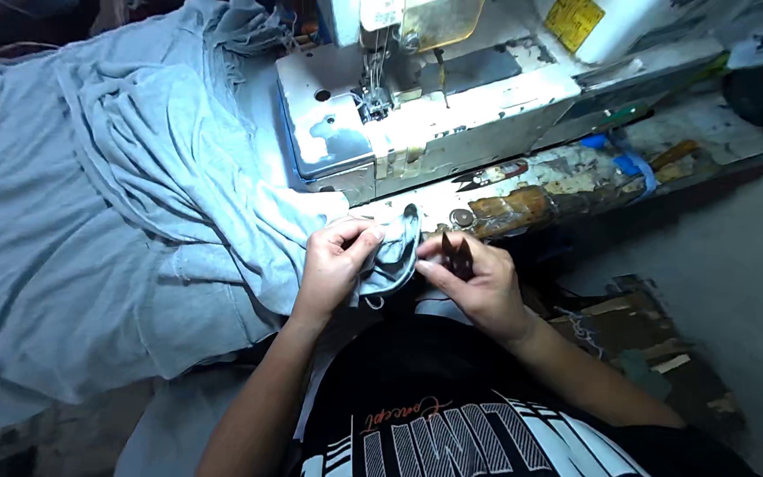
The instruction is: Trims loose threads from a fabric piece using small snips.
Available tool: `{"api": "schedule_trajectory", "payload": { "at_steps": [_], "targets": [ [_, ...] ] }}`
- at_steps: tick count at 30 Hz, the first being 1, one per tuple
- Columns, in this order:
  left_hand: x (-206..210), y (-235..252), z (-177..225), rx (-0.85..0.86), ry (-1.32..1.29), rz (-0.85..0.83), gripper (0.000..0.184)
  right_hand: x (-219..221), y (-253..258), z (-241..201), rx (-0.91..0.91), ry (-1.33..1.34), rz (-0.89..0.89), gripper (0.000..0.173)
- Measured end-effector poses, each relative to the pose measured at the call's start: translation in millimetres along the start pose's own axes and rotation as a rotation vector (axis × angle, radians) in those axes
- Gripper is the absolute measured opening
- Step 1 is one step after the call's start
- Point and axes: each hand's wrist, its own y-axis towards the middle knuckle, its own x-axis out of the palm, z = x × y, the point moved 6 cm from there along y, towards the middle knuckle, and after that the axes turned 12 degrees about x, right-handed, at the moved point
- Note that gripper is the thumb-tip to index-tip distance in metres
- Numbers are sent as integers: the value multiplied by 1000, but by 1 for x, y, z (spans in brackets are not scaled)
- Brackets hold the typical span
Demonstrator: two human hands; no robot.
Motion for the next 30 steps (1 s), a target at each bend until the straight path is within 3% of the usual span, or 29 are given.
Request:
{"api": "schedule_trajectory", "payload": {
  "at_steps": [3,8,10,15,18,24,30],
  "targets": [
    [0,-2,1,-37,-50,-20,15,6,8,3,53,-116,81,24],
    [0,-4,-1,-45,-89,-35,14,17,15,-4,-20,-248,129,12],
    [-1,-4,-3,-45,-109,-37,14,14,18,0,15,-159,78,10],
    [-4,-4,-6,-44,-131,-51,15,2,7,9,335,362,-137,9],
    [-3,-4,-5,-59,-141,-50,16,-5,5,6,286,302,-91,9],
    [0,-4,-3,-64,-121,-50,15,9,19,-2,40,-203,43,14],
    [2,-5,-3,-45,-141,-89,14,6,13,0,145,116,-6,5]
  ]
}}
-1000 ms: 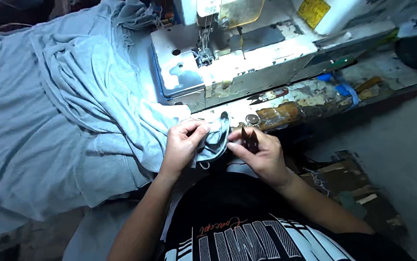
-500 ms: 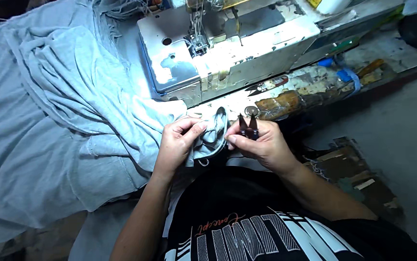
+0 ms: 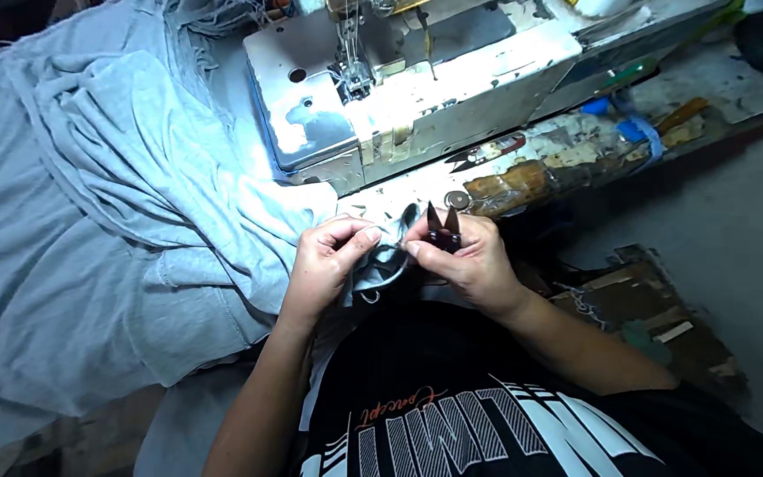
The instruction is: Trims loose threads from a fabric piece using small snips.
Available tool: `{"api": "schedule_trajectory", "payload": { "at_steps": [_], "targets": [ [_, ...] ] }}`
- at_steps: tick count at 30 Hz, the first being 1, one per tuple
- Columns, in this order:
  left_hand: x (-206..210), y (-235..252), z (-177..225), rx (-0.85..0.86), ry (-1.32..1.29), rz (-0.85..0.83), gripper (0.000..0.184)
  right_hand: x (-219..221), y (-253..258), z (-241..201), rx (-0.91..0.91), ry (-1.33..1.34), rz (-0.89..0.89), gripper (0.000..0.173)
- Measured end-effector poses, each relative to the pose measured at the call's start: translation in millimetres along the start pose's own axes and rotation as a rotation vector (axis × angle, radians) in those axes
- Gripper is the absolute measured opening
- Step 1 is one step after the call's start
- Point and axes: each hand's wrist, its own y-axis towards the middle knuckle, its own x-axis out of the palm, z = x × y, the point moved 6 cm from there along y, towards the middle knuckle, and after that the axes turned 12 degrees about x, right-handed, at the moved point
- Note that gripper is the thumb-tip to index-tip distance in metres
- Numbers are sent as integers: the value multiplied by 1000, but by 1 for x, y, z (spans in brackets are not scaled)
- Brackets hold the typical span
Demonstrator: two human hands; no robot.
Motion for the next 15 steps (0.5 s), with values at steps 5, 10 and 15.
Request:
{"api": "schedule_trajectory", "payload": {
  "at_steps": [5,10,15],
  "targets": [
    [0,2,-2,-27,-17,-20,15,4,-9,-8,-318,-107,-15,7],
    [0,4,-3,-67,1,-94,18,9,-5,-4,-494,-126,-240,11],
    [-8,2,-6,-97,-6,-106,18,-11,22,21,-480,-590,-305,11]
  ]
}}
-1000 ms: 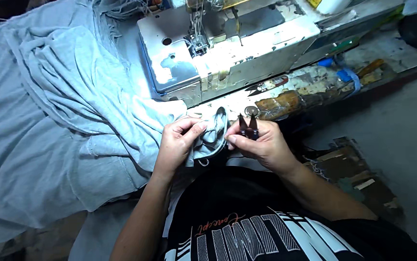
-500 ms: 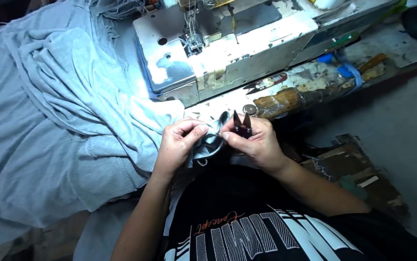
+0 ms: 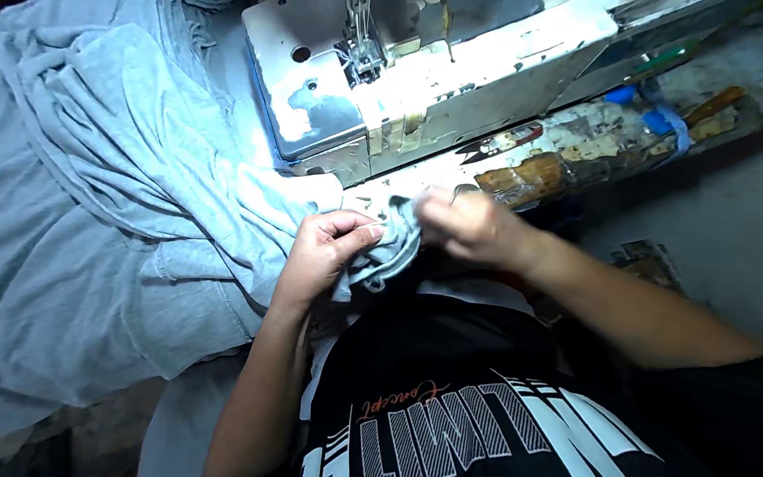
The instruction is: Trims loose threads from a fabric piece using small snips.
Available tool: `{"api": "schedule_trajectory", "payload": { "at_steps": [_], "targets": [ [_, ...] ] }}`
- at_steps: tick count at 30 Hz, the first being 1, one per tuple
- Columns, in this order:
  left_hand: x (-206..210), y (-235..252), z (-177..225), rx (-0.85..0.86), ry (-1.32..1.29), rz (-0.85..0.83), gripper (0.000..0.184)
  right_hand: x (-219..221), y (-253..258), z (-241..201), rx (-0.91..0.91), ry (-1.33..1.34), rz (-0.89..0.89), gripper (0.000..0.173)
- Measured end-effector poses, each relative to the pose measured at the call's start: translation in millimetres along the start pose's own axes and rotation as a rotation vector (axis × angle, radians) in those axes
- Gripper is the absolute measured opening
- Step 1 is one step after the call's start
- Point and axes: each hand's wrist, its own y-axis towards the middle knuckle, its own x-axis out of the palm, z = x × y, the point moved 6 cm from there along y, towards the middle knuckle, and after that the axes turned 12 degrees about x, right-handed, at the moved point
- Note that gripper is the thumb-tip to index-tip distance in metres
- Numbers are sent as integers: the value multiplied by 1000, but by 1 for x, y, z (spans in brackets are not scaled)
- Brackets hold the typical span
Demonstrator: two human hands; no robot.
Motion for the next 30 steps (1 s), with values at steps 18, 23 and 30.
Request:
{"api": "schedule_trajectory", "payload": {
  "at_steps": [18,23,30],
  "targets": [
    [5,-30,66,332,756,114,28,-20,-12,-23,41,-154,357,10],
    [17,-59,69,292,643,-77,22,-18,-32,-19,140,-181,510,9],
    [-79,-209,86,301,-82,149,12,-16,-18,-16,158,-210,477,11]
  ]
}}
